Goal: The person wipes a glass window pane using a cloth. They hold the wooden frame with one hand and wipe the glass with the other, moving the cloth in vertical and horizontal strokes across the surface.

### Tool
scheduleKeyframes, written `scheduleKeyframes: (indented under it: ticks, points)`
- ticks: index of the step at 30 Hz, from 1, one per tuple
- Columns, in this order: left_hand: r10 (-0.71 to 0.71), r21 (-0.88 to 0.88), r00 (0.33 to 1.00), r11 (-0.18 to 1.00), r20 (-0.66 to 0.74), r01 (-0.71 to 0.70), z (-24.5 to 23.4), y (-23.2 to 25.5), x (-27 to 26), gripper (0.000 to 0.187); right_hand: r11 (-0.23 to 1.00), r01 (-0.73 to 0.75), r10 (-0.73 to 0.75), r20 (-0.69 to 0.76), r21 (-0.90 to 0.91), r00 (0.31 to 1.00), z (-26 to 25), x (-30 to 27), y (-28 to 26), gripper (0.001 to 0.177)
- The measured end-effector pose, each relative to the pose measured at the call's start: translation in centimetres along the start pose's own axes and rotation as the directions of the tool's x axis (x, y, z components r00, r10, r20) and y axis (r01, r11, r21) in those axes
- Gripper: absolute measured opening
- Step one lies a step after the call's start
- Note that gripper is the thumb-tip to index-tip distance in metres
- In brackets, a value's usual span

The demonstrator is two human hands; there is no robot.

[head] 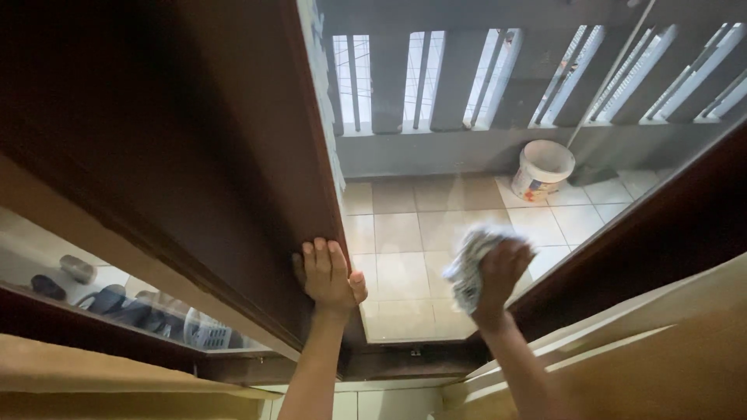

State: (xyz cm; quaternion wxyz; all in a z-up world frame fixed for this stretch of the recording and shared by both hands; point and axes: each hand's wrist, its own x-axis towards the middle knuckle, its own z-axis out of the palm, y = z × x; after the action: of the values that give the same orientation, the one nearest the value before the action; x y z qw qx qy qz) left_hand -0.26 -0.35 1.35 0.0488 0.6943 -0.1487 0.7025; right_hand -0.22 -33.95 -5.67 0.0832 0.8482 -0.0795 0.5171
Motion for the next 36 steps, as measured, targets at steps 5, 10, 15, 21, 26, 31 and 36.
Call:
scheduleKeyframes:
  ticks: [5,10,15,21,26,31,36]
  points:
    - [-0.004,0.004,1.000,1.000,0.008,0.004,-0.2,0.2,0.1,0.070,0.969,-0.091,0.074,0.083,0.229,0.994,-7.2,1.8,-3.0,0.045]
    - [0.085,-0.004,0.996,0.996,-0.010,-0.085,-0.3,-0.5,0.4,0.061,0.914,-0.112,0.140,-0.044,0.390,0.989,-18.9,18.7,-4.4,0.036]
    - [0.008,-0.019,1.000,1.000,0.029,-0.007,0.3,-0.4,-1.2,0.067,0.950,0.099,-0.026,-0.241,0.295,0.970,-13.1,15.3,-2.4,0.070]
    - [0.040,0.117,0.999,0.992,-0.004,-0.040,-1.1,-0.7,2.7,0.048,0.893,0.223,-0.120,-0.271,0.392,0.955,-9.1,6.5,-2.4,0.059]
    - [0.009,0.094,1.000,0.996,-0.016,-0.007,-0.2,-0.2,1.5,0.060,0.939,0.122,-0.065,-0.181,0.321,0.981,-14.9,17.5,-2.7,0.070]
    - [0.008,0.101,1.000,0.995,-0.030,-0.005,0.0,-0.6,1.3,0.062,0.928,0.165,-0.049,-0.330,0.335,0.943,-12.9,19.7,-1.8,0.064]
    - [0.301,0.135,0.945,0.949,-0.126,-0.284,-0.1,-1.8,3.7,0.045,0.998,-0.041,0.040,-0.032,-0.038,0.999,-1.0,3.5,-1.8,0.050]
